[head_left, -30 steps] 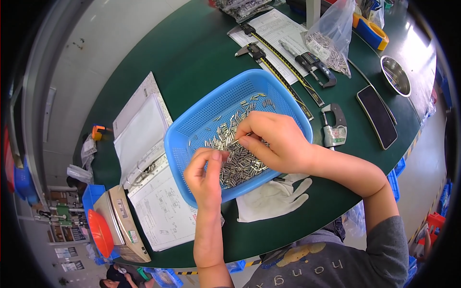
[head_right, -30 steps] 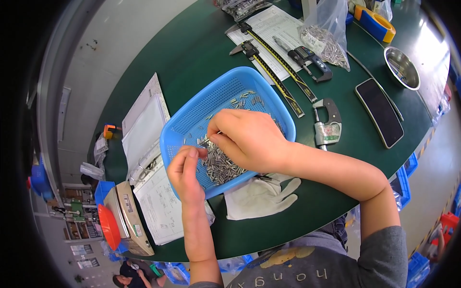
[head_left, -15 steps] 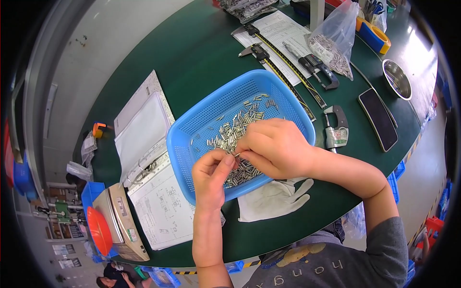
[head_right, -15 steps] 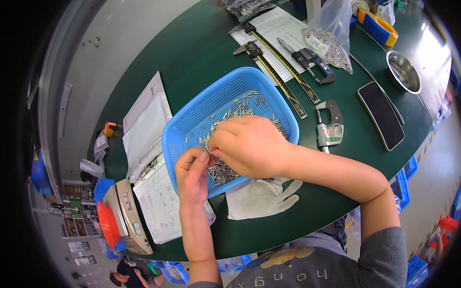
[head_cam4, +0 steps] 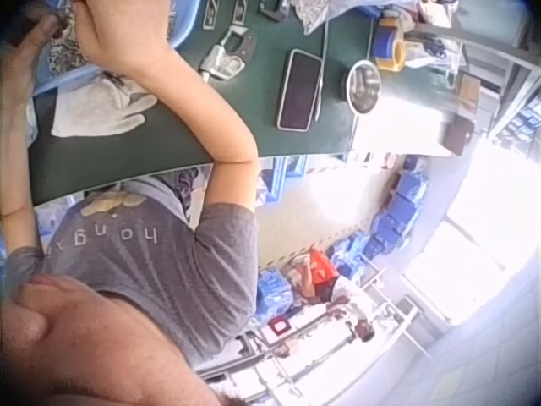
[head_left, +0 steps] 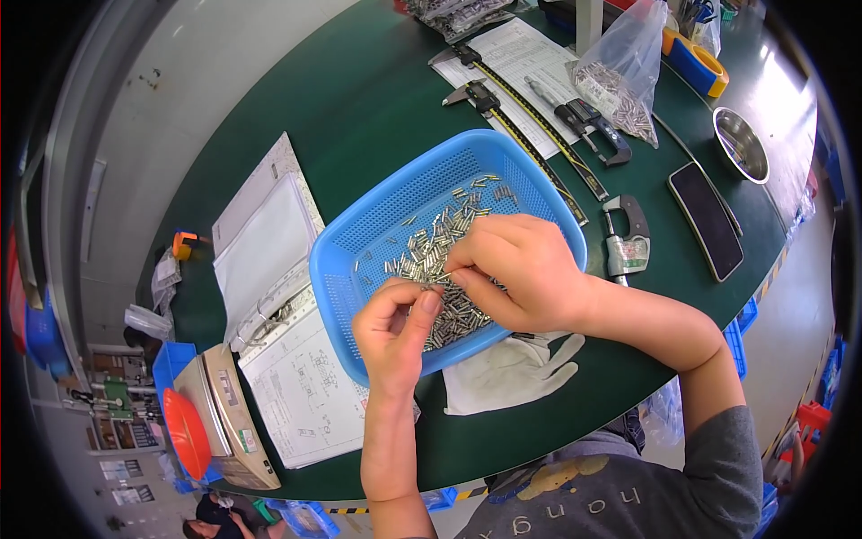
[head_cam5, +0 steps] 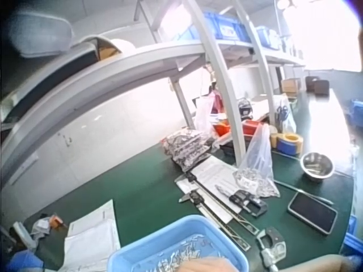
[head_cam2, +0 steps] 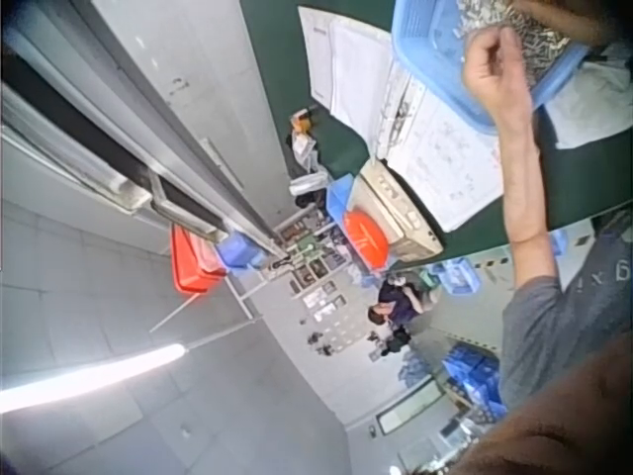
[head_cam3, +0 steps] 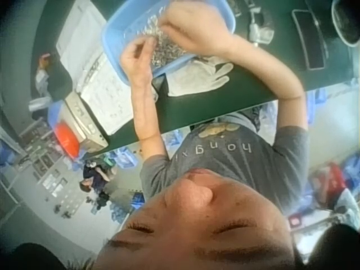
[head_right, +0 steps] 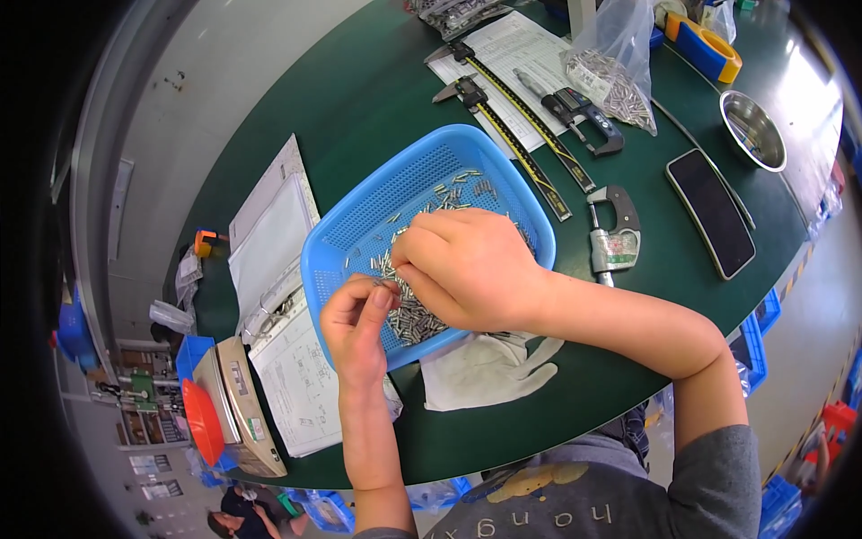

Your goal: The recorder is inspecting and measuring small metal pins using a digital caliper and a micrometer at a workshop bench.

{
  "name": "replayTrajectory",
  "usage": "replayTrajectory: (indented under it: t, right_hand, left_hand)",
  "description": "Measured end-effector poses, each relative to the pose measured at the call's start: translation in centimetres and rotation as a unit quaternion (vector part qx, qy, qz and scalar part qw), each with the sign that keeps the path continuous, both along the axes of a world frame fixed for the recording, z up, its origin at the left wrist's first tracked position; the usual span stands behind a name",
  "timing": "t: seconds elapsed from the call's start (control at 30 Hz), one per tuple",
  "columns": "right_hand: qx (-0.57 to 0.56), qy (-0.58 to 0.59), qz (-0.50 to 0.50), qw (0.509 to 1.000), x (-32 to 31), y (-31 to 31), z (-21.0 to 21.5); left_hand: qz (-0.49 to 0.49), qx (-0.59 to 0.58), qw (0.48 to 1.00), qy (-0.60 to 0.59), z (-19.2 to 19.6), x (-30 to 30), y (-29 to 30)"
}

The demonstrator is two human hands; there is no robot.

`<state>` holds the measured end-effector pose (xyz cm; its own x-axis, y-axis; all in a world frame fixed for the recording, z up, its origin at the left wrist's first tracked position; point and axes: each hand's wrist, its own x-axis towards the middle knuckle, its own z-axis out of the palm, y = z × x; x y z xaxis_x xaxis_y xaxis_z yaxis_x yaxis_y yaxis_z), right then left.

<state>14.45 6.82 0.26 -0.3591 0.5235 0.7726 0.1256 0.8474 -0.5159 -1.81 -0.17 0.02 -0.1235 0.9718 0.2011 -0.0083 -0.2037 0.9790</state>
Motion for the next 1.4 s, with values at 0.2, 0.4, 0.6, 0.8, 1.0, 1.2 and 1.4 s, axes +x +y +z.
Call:
replayTrajectory:
  t: [0.2, 0.4, 0.6, 0.8, 1.0, 1.2, 1.4]
  right_hand:
    - [0.01, 0.002, -0.005, 1.0, 0.1, 0.0, 0.0]
    - [0.022, -0.008, 0.0, 1.0, 0.0, 0.0, 0.1]
    - [0.043, -0.019, -0.005, 0.999, -0.2, 0.0, -0.1]
    - [0.002, -0.027, 0.035, 0.999, -0.3, 0.1, -0.2]
    - [-0.068, -0.069, 0.023, 0.995, 0.3, 0.0, 0.3]
    - [-0.185, -0.127, 0.037, 0.974, 0.2, 0.0, 0.2]
    - [-0.291, -0.076, 0.005, 0.954, 0.2, 0.6, -0.2]
  left_hand:
    - [0.001, -0.009, 1.0, -0.01, 0.1, 0.0, -0.1]
    - [0.012, 0.005, 0.999, 0.041, -0.2, -0.1, 0.0]
    - [0.029, 0.013, 0.996, 0.089, 0.0, -0.2, -0.1]
    - [0.032, 0.064, 0.987, 0.147, 0.1, -0.1, 0.1]
    - [0.062, 0.04, 0.991, 0.116, 0.0, 0.4, 0.0]
    - [0.084, 0.032, 0.993, 0.079, 0.2, 0.7, 0.0]
    - [0.116, -0.085, 0.93, 0.338, -0.3, -1.2, 0.5]
